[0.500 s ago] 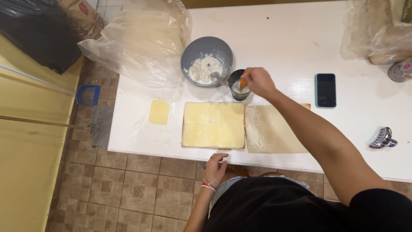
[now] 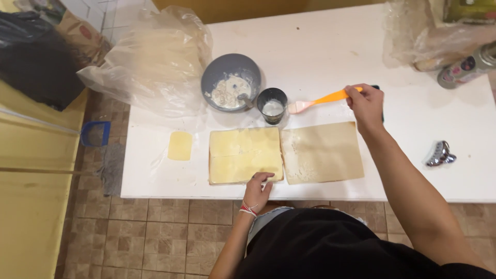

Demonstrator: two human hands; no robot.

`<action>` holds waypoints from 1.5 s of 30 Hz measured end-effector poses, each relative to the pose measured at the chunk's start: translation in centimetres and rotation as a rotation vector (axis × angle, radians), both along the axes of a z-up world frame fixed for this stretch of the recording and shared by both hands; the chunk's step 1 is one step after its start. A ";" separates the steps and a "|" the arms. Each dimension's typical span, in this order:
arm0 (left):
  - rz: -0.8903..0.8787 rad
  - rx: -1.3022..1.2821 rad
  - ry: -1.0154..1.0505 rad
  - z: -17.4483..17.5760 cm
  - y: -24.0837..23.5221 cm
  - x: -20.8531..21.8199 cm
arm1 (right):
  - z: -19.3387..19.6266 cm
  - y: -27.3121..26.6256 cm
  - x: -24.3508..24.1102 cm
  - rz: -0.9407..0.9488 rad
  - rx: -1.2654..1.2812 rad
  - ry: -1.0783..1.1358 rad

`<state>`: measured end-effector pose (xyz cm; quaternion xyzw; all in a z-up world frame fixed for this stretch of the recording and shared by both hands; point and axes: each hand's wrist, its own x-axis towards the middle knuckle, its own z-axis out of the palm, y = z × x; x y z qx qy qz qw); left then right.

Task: The person spreads a white liquid onto flat sheets of dough using an orange silicone brush. They then place rectangular slices of yellow cheese onto the dough sheets, layering them carefully. The process involves repeatedly brushing the liquid and arranging the cheese slices on the workspace.

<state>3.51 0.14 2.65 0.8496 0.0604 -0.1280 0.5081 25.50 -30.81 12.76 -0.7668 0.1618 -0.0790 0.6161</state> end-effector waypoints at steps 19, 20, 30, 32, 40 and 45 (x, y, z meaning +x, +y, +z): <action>-0.093 0.003 0.047 -1.0 -0.7 -1.0 | -9.4 -1.7 -12.5 0.515 -0.432 -0.040; -0.095 0.002 0.046 -1.2 -0.6 -1.3 | -10.2 -2.9 -10.6 0.442 -0.435 -0.028; -0.090 0.017 0.050 -1.4 0.1 -2.2 | -16.9 -4.9 -14.1 0.622 -1.033 -0.362; -0.076 0.014 0.049 -2.0 0.0 -2.1 | -15.5 -2.2 -19.1 0.858 -1.066 -0.431; -0.027 -0.012 0.024 -0.8 -0.6 -0.9 | 0.2 0.8 -7.4 0.436 -0.736 -0.583; 0.048 -0.020 0.013 -0.2 0.1 -2.1 | -0.8 8.8 2.2 0.475 -0.566 -0.773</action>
